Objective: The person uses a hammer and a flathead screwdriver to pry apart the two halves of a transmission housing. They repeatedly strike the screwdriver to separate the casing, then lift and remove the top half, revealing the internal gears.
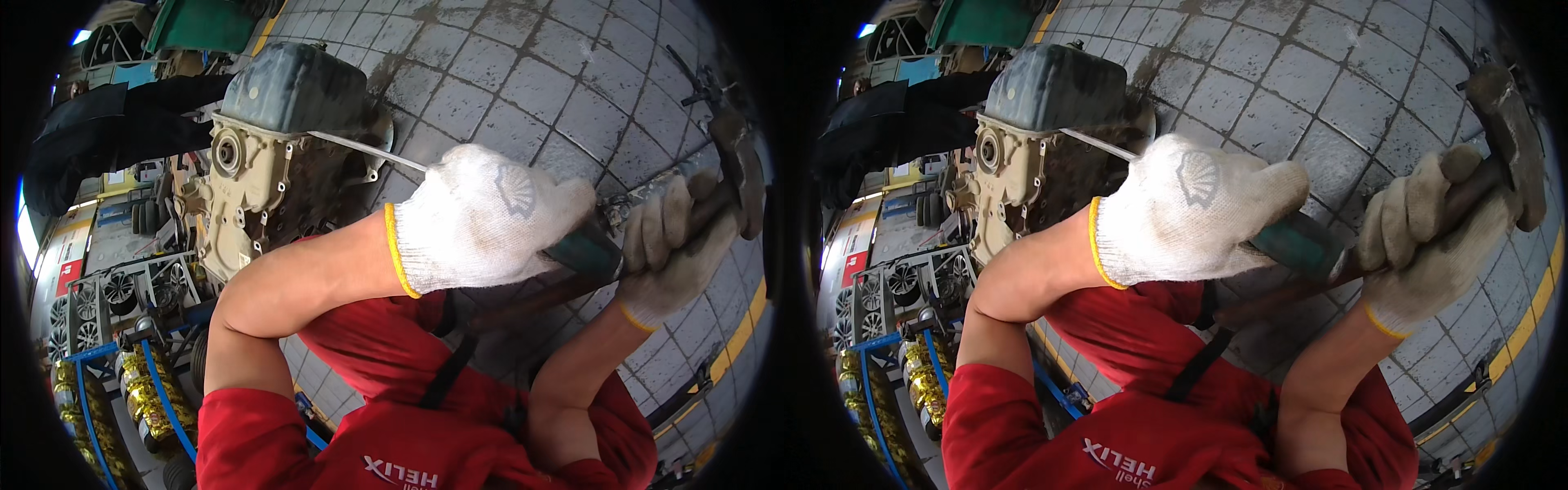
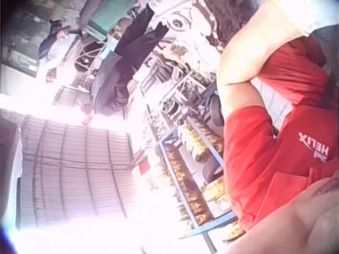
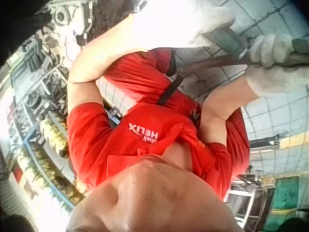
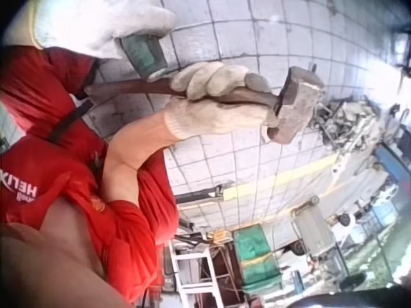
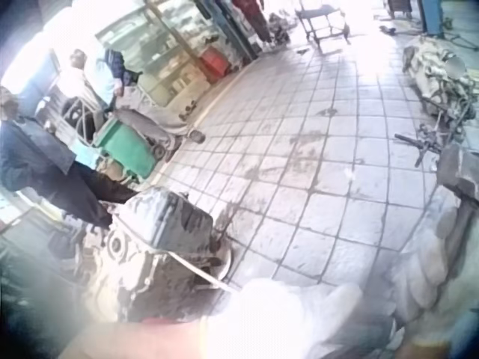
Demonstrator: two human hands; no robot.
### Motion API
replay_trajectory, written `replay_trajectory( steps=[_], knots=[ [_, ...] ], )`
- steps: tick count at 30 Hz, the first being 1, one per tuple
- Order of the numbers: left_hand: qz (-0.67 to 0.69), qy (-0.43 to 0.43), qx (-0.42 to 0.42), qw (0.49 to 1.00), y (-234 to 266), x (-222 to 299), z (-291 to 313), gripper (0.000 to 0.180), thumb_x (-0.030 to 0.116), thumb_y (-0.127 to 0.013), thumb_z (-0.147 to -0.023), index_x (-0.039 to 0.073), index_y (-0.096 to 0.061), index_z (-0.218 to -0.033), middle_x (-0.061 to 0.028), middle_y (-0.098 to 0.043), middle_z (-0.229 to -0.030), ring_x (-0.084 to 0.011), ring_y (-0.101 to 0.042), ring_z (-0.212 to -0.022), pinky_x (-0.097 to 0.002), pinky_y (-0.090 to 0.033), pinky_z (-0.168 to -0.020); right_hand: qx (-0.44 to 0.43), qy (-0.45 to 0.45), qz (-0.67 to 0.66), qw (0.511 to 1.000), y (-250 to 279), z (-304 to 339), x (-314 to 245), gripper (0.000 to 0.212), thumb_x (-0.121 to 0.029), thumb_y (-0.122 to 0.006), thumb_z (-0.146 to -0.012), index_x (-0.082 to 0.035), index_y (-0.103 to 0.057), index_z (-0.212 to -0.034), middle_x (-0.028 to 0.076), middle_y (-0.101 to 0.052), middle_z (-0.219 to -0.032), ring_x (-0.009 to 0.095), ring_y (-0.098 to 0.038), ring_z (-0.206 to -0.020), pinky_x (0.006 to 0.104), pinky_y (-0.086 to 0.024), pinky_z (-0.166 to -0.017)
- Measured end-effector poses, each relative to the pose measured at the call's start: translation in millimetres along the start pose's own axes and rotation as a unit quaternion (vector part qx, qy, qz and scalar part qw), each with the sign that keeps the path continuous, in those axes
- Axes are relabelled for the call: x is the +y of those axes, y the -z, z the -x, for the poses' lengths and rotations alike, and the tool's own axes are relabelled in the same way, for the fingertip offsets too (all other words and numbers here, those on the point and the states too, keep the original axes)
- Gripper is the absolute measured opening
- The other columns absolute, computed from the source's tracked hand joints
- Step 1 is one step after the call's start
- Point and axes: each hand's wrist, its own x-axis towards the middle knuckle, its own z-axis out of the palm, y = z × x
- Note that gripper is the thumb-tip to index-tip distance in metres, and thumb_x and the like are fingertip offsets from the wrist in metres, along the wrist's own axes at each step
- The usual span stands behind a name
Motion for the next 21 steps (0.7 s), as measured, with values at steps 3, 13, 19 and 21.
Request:
replay_trajectory(
  steps=[3,13,19,21],
  knots=[
    [0.006,0.004,0.003,1.000,-2.5,-1.5,-4.6,0.051,0.038,-0.093,-0.084,0.013,-0.067,-0.118,-0.0139,-0.074,-0.083,-0.0409,-0.078,-0.083,-0.0508,-0.061,-0.068,0.001,0.018,0.032,0.999,-0.4,3.4,0.9,0.066,-0.063,-0.035,-0.124,-0.008,-0.066,-0.141,-0.004,-0.046,-0.070,0.006,-0.032,-0.041,0.0245,-0.030,-0.032],
    [-0.026,0.048,0.046,0.997,-8.9,-14.9,-22.4,0.035,0.032,-0.088,-0.089,0.014,-0.068,-0.112,-0.0153,-0.074,-0.081,-0.0420,-0.078,-0.080,-0.0524,-0.060,-0.066,0.051,0.017,0.012,0.998,-0.8,8.2,26.3,0.056,-0.058,-0.040,-0.125,-0.008,-0.066,-0.130,-0.005,-0.044,-0.070,0.007,-0.034,-0.043,0.0258,-0.037,-0.035],
    [-0.061,0.040,0.099,0.992,-19.6,-22.3,-42.7,0.026,0.023,-0.084,-0.088,0.014,-0.069,-0.108,-0.0139,-0.071,-0.078,-0.0395,-0.077,-0.075,-0.0500,-0.059,-0.064,0.065,-0.090,0.145,0.983,22.6,26.3,6.5,0.044,-0.048,-0.066,-0.118,-0.005,-0.061,-0.126,-0.001,-0.050,-0.069,0.012,-0.047,-0.046,0.0317,-0.047,-0.040],
    [-0.077,0.021,0.090,0.993,-19.8,-28.5,-29.9,0.029,0.021,-0.087,-0.086,0.012,-0.070,-0.107,-0.0127,-0.069,-0.076,-0.0387,-0.075,-0.071,-0.0488,-0.058,-0.061,0.084,-0.149,0.150,0.974,32.3,43.1,3.6,0.040,-0.040,-0.068,-0.118,-0.002,-0.061,-0.128,0.002,-0.056,-0.072,0.013,-0.051,-0.048,0.0326,-0.048,-0.041]
  ],
)
